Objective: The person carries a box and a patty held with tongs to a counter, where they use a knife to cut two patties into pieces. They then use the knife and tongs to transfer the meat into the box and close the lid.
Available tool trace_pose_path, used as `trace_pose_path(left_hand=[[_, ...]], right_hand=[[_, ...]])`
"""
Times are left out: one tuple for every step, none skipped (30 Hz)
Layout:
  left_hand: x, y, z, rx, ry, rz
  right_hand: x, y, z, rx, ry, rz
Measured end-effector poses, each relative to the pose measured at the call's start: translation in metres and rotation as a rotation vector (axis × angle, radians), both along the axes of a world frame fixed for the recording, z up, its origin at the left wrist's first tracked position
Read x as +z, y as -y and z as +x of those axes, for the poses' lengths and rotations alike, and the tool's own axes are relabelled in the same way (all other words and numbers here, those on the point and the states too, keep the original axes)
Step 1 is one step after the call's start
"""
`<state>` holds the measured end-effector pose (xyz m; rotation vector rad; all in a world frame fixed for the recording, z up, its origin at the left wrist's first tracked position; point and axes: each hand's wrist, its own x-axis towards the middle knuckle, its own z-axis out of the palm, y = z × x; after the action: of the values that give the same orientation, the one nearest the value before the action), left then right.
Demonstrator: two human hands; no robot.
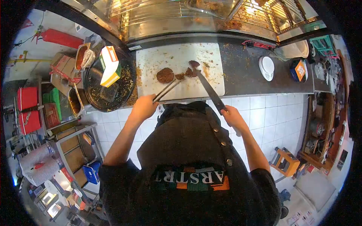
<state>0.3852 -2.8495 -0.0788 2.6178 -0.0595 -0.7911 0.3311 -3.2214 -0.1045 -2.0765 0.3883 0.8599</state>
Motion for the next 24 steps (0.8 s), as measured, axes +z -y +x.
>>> trace_pose_path(left_hand=[[-0.005,0.000,0.001,-0.015,0.052,0.011],[-0.009,0.000,0.005,-0.015,0.047,0.034],[-0.010,0.003,0.010,-0.016,0.043,0.055],[-0.012,0.005,0.016,-0.018,0.040,0.076],[-0.018,0.004,0.021,-0.037,0.071,0.091],[-0.012,0.008,0.028,-0.029,0.062,0.109],[-0.002,0.015,0.035,-0.021,0.053,0.126],[0.003,0.019,0.042,-0.015,0.044,0.143],[-0.001,0.019,0.049,-0.013,0.043,0.149],[-0.005,0.019,0.057,-0.029,0.050,0.181],[-0.007,0.019,0.065,-0.046,0.057,0.212],[-0.004,0.020,0.070,-0.064,0.065,0.244],[0.003,0.019,0.073,-0.090,0.090,0.246],[0.006,0.017,0.076,-0.096,0.072,0.269],[0.007,0.014,0.081,-0.105,0.053,0.292],[0.008,0.010,0.086,-0.115,0.035,0.315],[0.001,0.004,0.091,-0.128,0.030,0.283],[-0.001,0.005,0.096,-0.137,0.036,0.279],[-0.002,0.006,0.101,-0.145,0.042,0.274],[-0.003,0.007,0.105,-0.152,0.048,0.269],[0.000,0.011,0.108,-0.160,0.086,0.291],[0.001,0.014,0.113,-0.206,0.105,0.289],[0.001,0.016,0.119,-0.250,0.123,0.287],[0.001,0.018,0.123,-0.293,0.140,0.285]], right_hand=[[-0.002,0.000,0.004,0.003,0.003,-0.012],[-0.004,0.001,0.008,0.004,0.005,-0.025],[-0.006,0.002,0.009,0.004,0.009,-0.038],[-0.007,0.003,0.009,0.021,0.041,-0.047],[-0.008,0.006,0.009,0.037,0.074,-0.057],[-0.009,0.008,0.009,0.054,0.108,-0.067],[-0.002,0.007,0.010,0.032,0.074,-0.056],[0.008,0.005,0.012,0.010,0.040,-0.046],[0.014,0.004,0.012,-0.014,0.006,-0.036],[0.013,0.005,0.011,-0.029,0.001,-0.038],[0.011,0.007,0.009,-0.045,-0.005,-0.041],[0.010,0.008,0.008,-0.062,-0.009,-0.043],[0.011,0.008,0.007,-0.069,-0.004,-0.045],[0.014,0.007,0.005,-0.077,0.000,-0.046],[0.015,0.006,0.003,-0.088,0.003,-0.047],[0.010,0.007,0.002,-0.109,0.005,-0.023],[0.001,0.009,0.001,-0.131,0.004,-0.001],[-0.002,0.009,0.002,-0.152,0.003,0.021],[-0.005,0.007,0.006,-0.145,-0.018,-0.006],[-0.007,0.003,0.013,-0.137,-0.039,-0.032],[-0.008,0.000,0.021,-0.125,-0.057,-0.058],[-0.009,-0.002,0.026,-0.081,-0.023,-0.077],[-0.011,-0.003,0.031,-0.034,0.011,-0.097],[-0.011,-0.004,0.034,0.014,0.044,-0.117]])
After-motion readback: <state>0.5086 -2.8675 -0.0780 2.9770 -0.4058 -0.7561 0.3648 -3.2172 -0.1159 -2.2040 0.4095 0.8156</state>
